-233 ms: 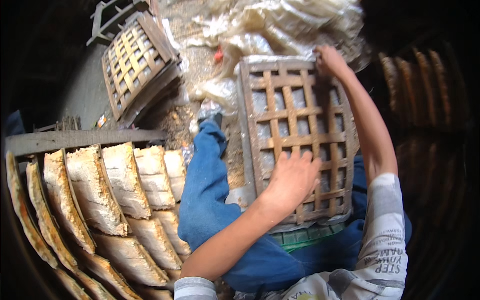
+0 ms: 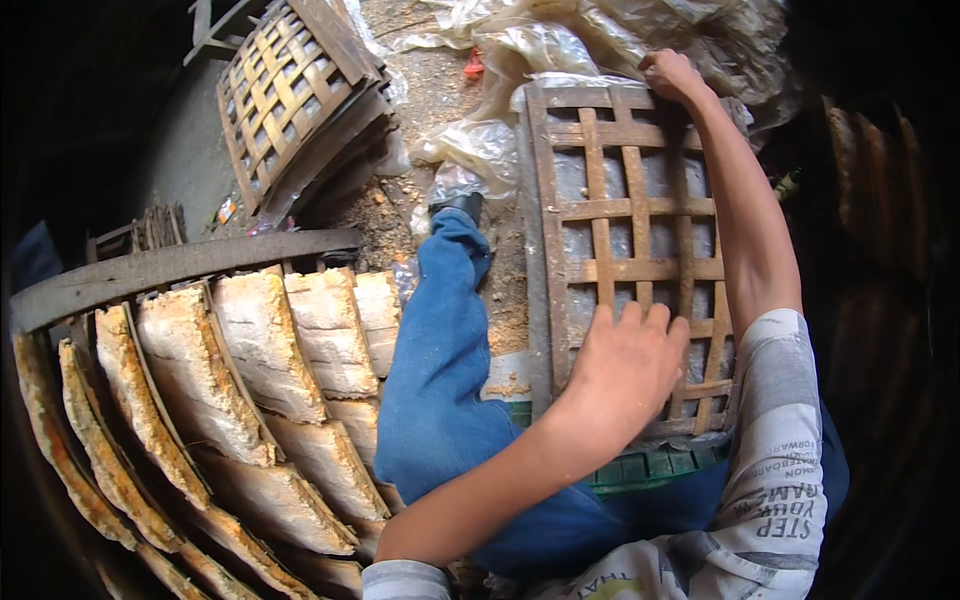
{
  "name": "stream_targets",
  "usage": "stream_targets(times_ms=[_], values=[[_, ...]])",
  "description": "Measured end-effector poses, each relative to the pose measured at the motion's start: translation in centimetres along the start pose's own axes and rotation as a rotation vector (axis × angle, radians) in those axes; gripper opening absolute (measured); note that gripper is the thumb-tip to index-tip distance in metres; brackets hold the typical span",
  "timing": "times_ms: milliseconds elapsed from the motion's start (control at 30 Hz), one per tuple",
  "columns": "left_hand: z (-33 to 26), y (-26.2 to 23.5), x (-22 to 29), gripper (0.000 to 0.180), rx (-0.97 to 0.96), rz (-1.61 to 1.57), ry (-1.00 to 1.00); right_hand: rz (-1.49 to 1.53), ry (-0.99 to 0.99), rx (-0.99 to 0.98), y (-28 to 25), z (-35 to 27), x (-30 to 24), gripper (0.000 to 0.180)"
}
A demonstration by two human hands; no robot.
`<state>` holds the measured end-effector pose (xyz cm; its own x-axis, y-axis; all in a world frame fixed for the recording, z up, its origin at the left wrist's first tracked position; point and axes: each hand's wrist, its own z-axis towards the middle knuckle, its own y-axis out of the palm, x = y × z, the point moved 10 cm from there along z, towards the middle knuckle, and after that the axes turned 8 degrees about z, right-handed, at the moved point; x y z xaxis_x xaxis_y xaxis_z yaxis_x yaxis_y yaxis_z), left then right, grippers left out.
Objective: The person sits cross-legged and assembles a food package by placing a plastic sheet over a wooden lattice frame, smoothing it, and then placing another wooden lattice frame on top. The person handles the plastic sheet and wooden frames by hand.
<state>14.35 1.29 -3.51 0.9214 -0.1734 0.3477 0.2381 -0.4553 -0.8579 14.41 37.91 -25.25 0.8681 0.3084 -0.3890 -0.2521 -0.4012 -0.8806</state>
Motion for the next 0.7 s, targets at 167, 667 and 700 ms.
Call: stream_targets(times_ms=[167,667,700], values=[[0.6,-1.0,-0.1,0.037,0.058,-0.032,0.044,-0.184,0.038,-0.108,1.4,5.0,6.9,0.032],[0.7,-5.2,0.0,0.037,0.306,-0.131,0.120,0.022,-0.342,0.731,-42.6,-13.7,-8.8,0.040],[0.7,-5.6,0.3,0.037,0.333,-0.130,0.136,-0.072,-0.373,0.793,-44.5,-15.0,-8.9,0.041]])
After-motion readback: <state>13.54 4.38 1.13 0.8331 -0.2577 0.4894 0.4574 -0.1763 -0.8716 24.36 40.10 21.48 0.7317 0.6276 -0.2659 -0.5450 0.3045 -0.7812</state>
